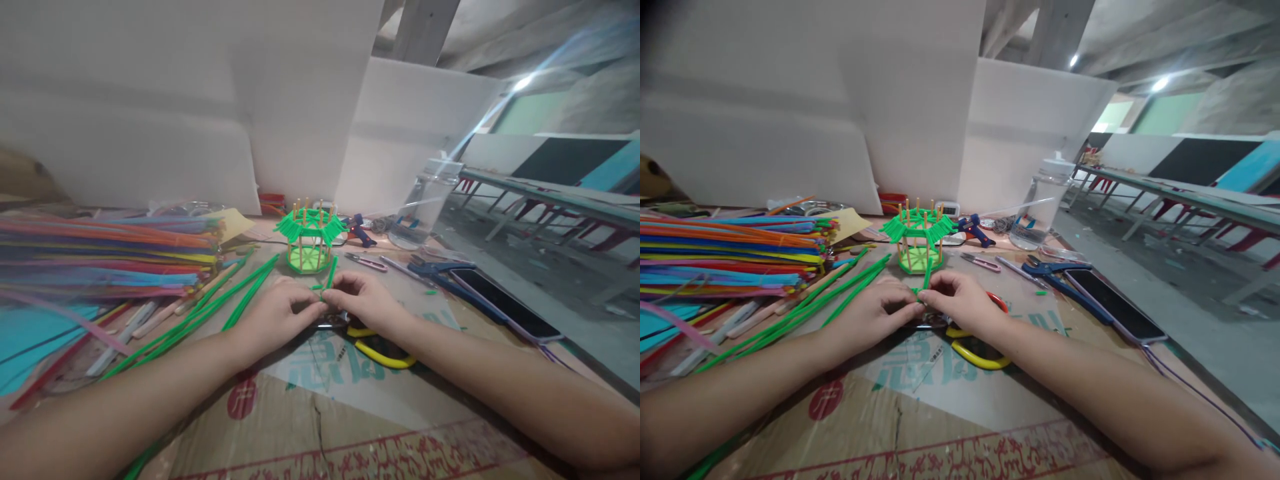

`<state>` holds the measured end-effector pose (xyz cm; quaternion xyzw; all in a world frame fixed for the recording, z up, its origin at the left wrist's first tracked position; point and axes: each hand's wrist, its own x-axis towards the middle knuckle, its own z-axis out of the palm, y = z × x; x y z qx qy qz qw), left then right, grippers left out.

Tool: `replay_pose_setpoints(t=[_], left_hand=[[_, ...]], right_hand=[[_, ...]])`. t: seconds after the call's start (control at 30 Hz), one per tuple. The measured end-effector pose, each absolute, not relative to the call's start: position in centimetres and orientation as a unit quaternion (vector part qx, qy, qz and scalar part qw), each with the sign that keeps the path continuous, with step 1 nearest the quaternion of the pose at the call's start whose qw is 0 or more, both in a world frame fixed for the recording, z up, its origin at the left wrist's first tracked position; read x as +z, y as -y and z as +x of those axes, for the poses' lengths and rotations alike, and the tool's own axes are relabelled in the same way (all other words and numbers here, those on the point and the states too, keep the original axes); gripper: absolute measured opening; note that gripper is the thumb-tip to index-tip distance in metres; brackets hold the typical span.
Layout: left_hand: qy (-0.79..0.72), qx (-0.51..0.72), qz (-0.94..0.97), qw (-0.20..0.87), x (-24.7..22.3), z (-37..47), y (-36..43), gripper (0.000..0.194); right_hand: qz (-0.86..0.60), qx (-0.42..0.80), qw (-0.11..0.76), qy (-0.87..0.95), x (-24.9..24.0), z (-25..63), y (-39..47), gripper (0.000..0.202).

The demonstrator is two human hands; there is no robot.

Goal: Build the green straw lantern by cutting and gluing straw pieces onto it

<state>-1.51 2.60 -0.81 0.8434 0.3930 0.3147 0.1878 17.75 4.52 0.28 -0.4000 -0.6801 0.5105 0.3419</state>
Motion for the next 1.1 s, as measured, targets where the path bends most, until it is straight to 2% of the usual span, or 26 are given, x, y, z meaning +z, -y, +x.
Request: replay_pose_setpoints(t=[0.1,0.3,0.43,0.5,0.57,0.67,0.77,0.9,1.1], left_hand=[[-0.402,0.323,0.836,0.189,-0.9,-1.5,-2.6,0.023],[-0.418,0.328,0.824,0.2,-0.7,-1.5,-2.4,0.029],[-0.426,0.327,0.816,0.213,-0.2,-1.4,-2.3,0.032],[-0.428,0.327,0.809,0.235,-0.2,-1.5,-2.3,0.033],[-0.433,0.323,0.799,0.266,-0.4,-1.5,-2.3,0.032],[-0.442,0.321,0.782,0.299,-0.6,-1.5,-2.3,0.033],[-0.446,0.329,0.769,0.318,-0.4,-1.5,-2.3,0.033],[-0.455,0.335,0.759,0.324,0.2,-1.5,-2.3,0.033],[-0.48,0.351,0.737,0.321,1.4,-1.7,-2.1,0.033]], right_hand=[[-0.396,0.5,0.348,0.687,0.0,17.9,-4.7,0.035],[-0.396,0.459,0.357,0.711,-0.6,17.8,-4.9,0.03],[-0.383,0.41,0.346,0.752,0.8,18.0,-4.6,0.024],[-0.375,0.335,0.321,0.803,2.5,18.7,-4.3,0.018],[-0.369,0.279,0.251,0.85,4.3,19.9,-3.9,0.016],[-0.359,0.234,0.117,0.896,6.0,22.1,-3.3,0.029],[-0.362,0.158,0.023,0.918,6.2,23.8,-2.8,0.033],[-0.334,0.124,-0.021,0.934,5.5,24.6,-2.5,0.042],[-0.329,0.062,-0.027,0.942,4.0,24.2,-2.0,0.065]])
